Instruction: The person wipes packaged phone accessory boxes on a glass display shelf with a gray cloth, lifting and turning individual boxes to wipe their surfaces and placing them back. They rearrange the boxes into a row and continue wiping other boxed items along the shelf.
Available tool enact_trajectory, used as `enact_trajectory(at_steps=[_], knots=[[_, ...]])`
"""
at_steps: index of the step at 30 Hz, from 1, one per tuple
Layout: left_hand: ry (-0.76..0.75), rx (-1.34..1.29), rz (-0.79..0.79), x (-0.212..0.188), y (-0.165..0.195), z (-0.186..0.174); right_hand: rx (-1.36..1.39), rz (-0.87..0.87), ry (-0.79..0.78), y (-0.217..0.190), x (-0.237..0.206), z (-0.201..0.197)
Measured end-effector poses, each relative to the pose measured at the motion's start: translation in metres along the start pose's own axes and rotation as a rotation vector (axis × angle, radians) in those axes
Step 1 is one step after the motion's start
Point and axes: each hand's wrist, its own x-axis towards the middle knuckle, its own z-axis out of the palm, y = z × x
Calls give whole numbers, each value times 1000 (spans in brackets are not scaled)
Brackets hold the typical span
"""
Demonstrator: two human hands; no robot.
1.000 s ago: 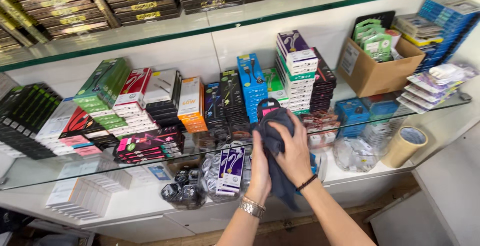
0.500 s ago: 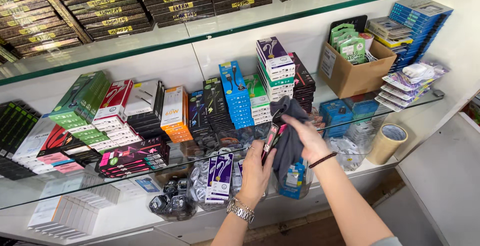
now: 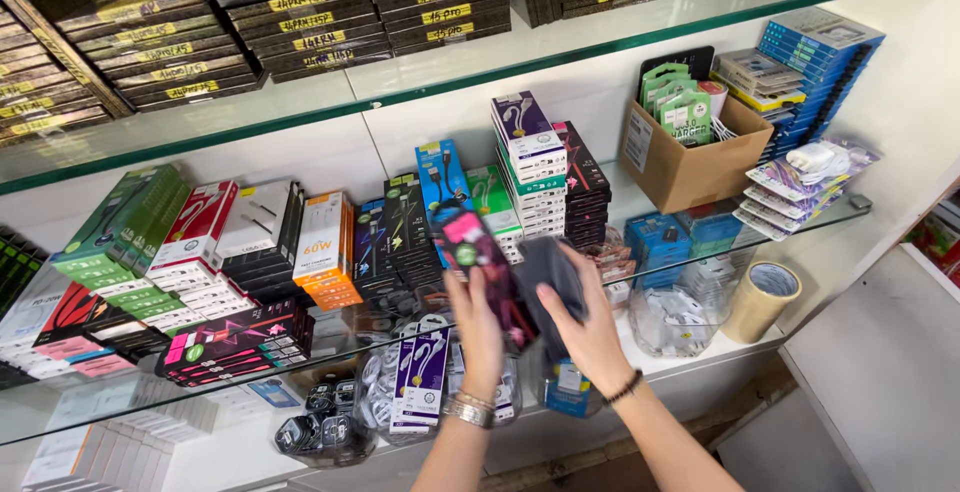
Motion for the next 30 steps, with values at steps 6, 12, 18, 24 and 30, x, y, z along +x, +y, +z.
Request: enact_trajectory(at_steps=[6,12,18,24,30], knots=[[26,-534,-362,-13,3,37,-376,-375,-37,6,-23,2],[-40,-111,-53,0,23,55,-352,-239,215,76,8,-80],[-119,320,158,-2,24,110,-363,-44,-25,76,81,-111],[-109,496,453,30,31,140,439,167,-92,51,91,-103],[-19,387,239,94,23,112,33,235,97,55,195,-75]])
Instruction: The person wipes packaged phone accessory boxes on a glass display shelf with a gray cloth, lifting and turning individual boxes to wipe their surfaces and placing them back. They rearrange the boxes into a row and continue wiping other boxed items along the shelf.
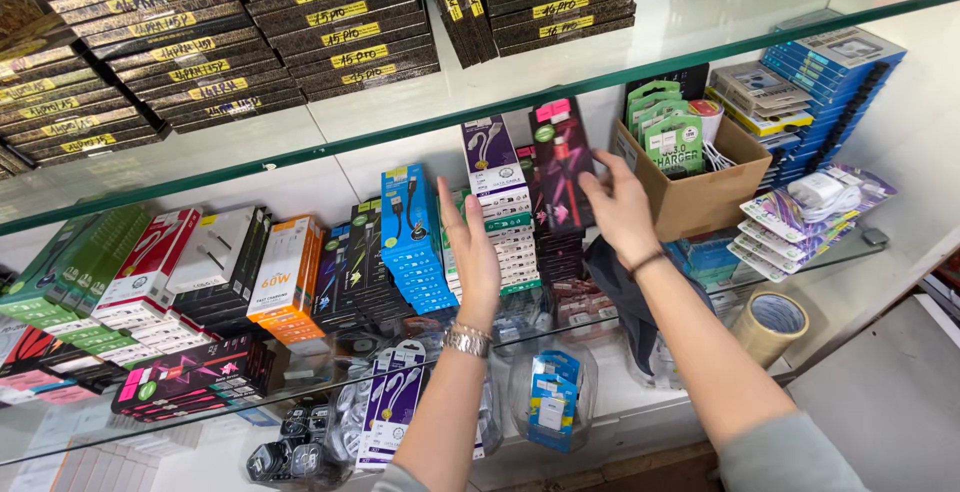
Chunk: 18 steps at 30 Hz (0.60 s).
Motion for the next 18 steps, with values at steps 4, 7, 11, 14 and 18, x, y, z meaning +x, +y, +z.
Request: enact_trajectory(at_steps=[4,7,11,14,18], knots=[[-122,-42,-124,12,-19,-4,-80,30,-131,4,18,20],[-179,-31,-187,10,-24,-3,178,156,-196,15,18,23],[-209,-146,-244,7,-26,-2,347,255,-304,19,11,22],[-216,-164,-260,7,-26,-1,466,394,-300,19,9,25],[-222,-167,-266,8,-29,0,497,414,-399,26,7,24]])
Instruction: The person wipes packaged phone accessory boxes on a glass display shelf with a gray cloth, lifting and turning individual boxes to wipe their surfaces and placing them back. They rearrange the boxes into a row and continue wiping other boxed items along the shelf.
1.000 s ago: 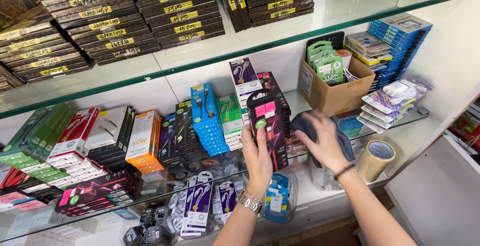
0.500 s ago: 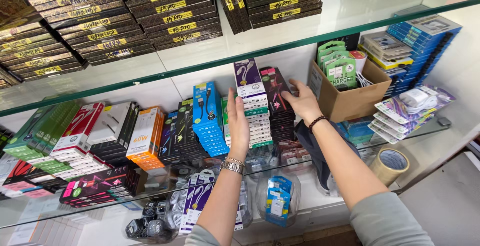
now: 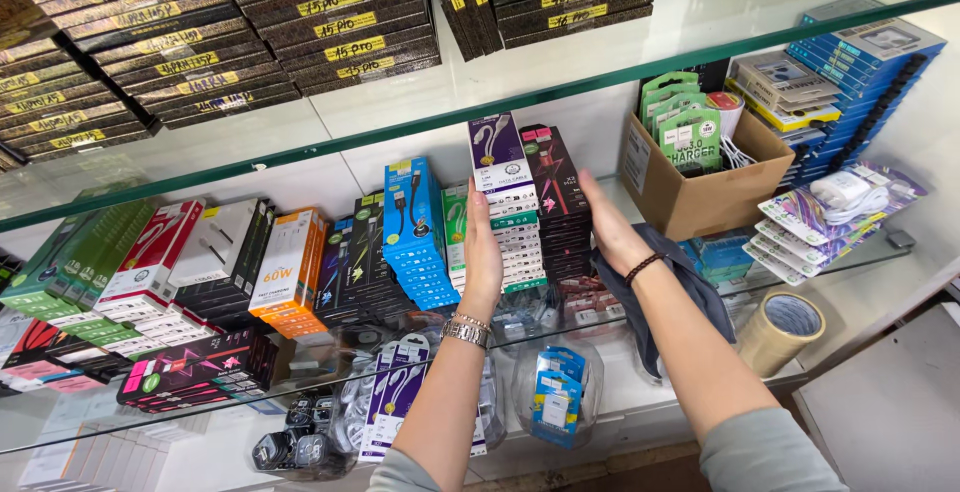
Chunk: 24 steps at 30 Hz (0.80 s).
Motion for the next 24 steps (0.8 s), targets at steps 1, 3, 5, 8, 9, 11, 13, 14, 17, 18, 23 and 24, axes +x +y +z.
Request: enact_trajectory(at_steps=[1,3,5,8,9,11,13,14,17,18,23,24], knots=[[-2,-8,-5,1,-1,-1,-6,-59,106,2,-1,-5],[16,-13,-44,0,-3,-3,-15,-180,315,10,-9,-18],[28,-4,-9,-4,-6,-6,-534,-346,486,24,-26,-37],[58,38,144,-23,-15,-14,-1296,-444,564,58,-63,-56],[79,57,193,-32,-19,-17,-1392,-469,593,70,-72,-57],[124,91,222,-55,-27,-25,-1587,-522,636,86,-89,-58],[180,128,198,-77,-33,-41,-1532,-279,589,91,-99,-58],[220,205,148,-87,-35,-54,-1504,-151,553,91,-103,-56],[405,438,121,-99,-37,-94,-1035,-11,429,89,-110,-44],[510,522,188,-101,-36,-111,-783,-35,328,91,-111,-37],[1089,758,308,-89,-10,-209,-218,-159,-3,119,-114,23],[1209,749,210,-85,0,-229,-231,-177,0,123,-113,34]])
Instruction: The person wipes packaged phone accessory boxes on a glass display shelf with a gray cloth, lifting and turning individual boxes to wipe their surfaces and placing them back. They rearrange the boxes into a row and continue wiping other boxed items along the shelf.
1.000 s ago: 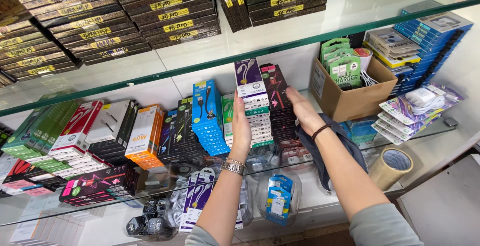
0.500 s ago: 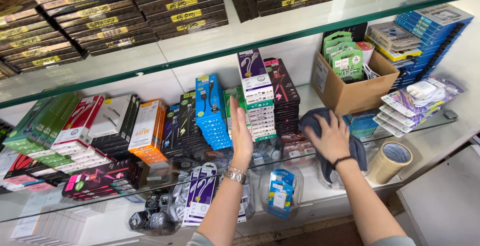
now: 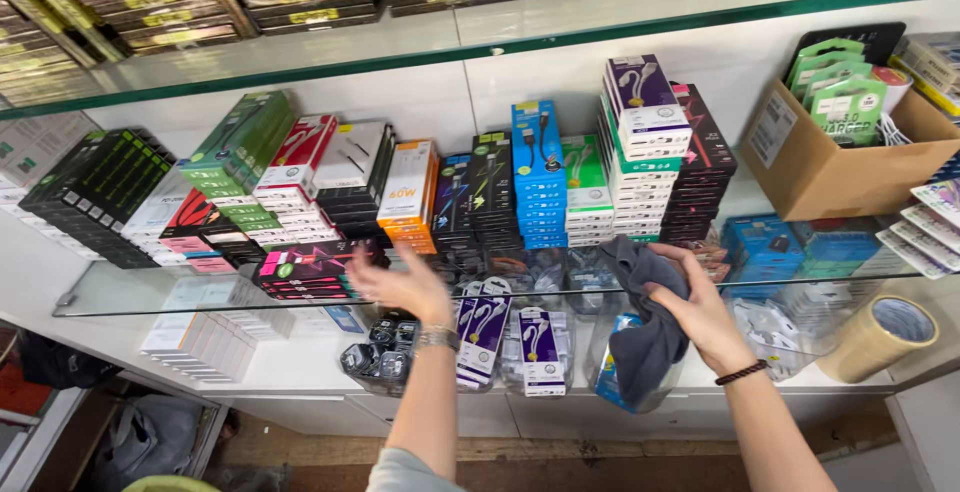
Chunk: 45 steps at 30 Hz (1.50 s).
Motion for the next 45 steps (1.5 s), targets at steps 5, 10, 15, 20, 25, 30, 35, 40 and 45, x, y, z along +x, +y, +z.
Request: enact_trajectory(at_steps=[5,10,15,20,25,30,35,40,45], knots=[[84,9,-660,69,-14,-19,-39,-28,38,-3,-2,34],[81,-305,-757,85,-28,-30,75,51,55,-21,-6,50],[-92,-742,-560,32,-29,-36,86,-167,61,-56,-21,80],[-777,-1053,-772,-77,14,-43,-610,-755,90,-75,-49,124],[-1109,-1150,-1083,-121,62,-38,-726,-663,222,-63,-48,131],[-1197,-948,-481,-118,66,-30,-399,-466,456,-54,-16,91],[-1195,-578,124,-113,68,-38,-54,-390,321,-51,21,66],[-1115,-687,391,-114,86,-50,261,-105,248,-70,38,58],[-1114,-615,391,-100,87,-49,140,13,252,-88,34,64]])
